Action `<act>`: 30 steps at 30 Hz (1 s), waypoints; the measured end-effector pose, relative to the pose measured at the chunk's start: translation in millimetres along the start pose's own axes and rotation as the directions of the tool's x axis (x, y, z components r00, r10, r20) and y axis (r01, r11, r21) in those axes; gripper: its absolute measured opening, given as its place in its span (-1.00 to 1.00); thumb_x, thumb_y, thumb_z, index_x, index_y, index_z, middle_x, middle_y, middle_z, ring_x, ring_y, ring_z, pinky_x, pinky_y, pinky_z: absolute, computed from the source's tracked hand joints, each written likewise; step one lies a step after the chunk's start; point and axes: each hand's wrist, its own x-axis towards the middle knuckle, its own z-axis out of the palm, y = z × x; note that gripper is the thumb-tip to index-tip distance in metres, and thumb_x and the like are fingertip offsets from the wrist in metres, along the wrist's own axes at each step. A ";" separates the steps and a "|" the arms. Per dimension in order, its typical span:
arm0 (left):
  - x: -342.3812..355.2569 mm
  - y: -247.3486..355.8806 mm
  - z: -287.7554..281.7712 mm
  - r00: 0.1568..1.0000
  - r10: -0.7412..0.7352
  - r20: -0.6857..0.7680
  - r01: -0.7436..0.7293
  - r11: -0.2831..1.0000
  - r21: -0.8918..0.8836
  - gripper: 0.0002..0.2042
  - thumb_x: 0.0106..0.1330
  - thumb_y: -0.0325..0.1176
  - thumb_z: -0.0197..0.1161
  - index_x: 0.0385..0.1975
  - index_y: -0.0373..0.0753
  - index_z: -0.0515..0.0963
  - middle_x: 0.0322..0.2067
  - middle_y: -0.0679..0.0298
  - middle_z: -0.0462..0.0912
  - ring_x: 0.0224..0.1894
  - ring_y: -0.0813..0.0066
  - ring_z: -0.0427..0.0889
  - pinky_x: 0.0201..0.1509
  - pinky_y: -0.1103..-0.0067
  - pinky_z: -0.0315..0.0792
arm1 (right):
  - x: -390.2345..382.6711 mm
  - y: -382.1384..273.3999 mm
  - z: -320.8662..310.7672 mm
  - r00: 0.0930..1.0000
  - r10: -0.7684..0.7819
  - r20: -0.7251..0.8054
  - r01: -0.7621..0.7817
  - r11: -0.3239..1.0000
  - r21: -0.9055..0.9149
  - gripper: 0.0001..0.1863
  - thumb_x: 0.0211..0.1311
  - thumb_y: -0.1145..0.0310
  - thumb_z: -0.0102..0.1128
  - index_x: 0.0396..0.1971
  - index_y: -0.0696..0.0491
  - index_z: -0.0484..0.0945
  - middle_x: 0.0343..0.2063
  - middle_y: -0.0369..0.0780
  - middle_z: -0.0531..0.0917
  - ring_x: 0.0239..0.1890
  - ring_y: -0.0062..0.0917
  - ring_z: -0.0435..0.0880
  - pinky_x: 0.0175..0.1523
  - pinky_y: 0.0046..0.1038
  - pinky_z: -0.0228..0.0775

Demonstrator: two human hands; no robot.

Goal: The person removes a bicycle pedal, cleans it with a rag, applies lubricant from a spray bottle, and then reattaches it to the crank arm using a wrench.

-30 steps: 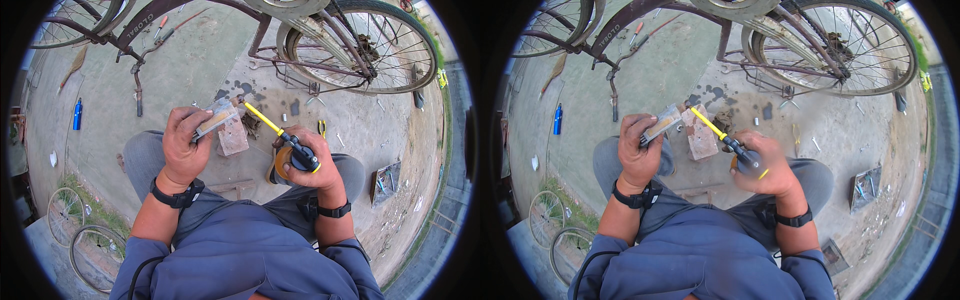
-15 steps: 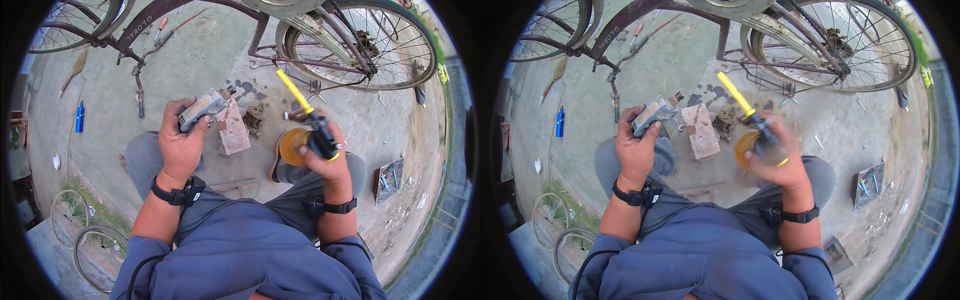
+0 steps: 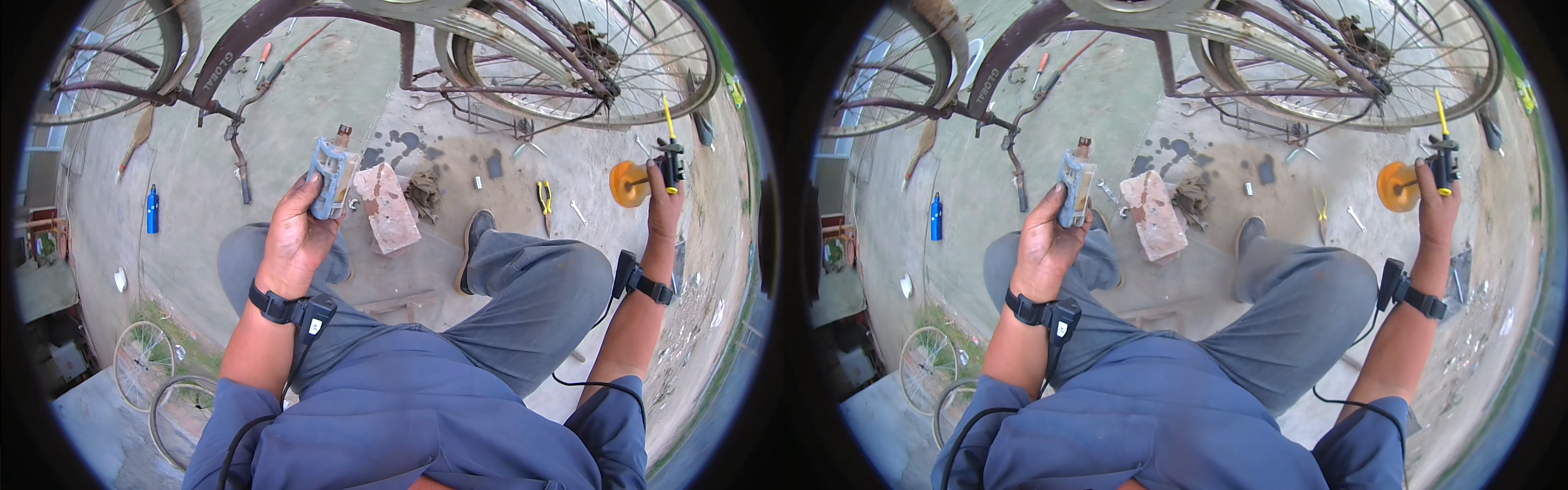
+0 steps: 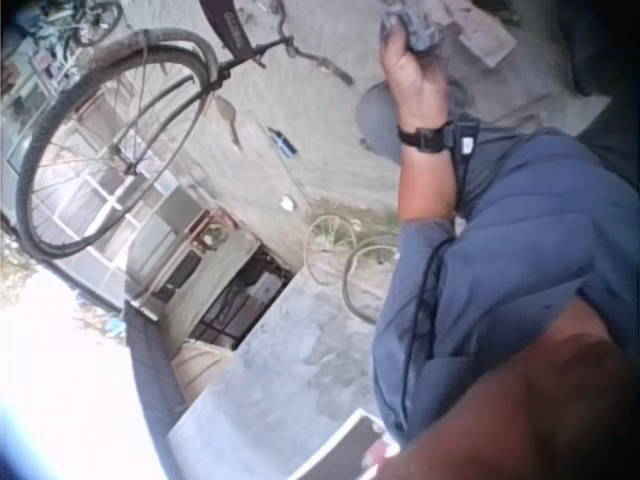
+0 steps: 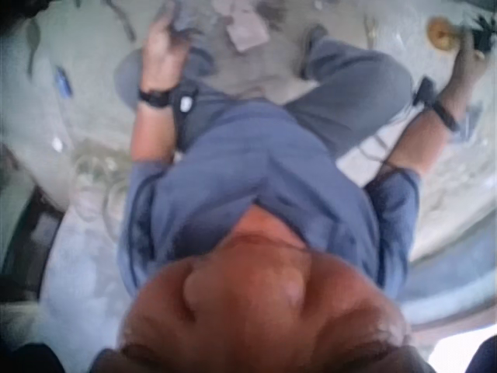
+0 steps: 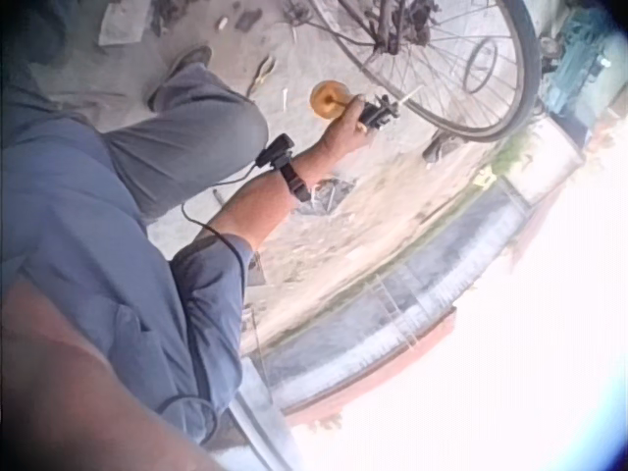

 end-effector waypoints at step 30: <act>6.0 -51.5 87.1 0.979 0.028 0.202 -0.086 0.956 0.282 -0.45 0.27 -0.51 0.27 0.29 -0.26 0.32 0.11 0.22 0.59 0.15 0.34 0.58 0.26 0.34 0.41 | -314.9 342.3 44.7 0.531 0.847 -0.022 -0.847 0.529 -0.043 -0.37 0.05 0.08 0.48 0.02 0.19 0.55 -0.10 -0.04 0.68 -0.08 -0.37 0.67 0.08 -0.37 0.47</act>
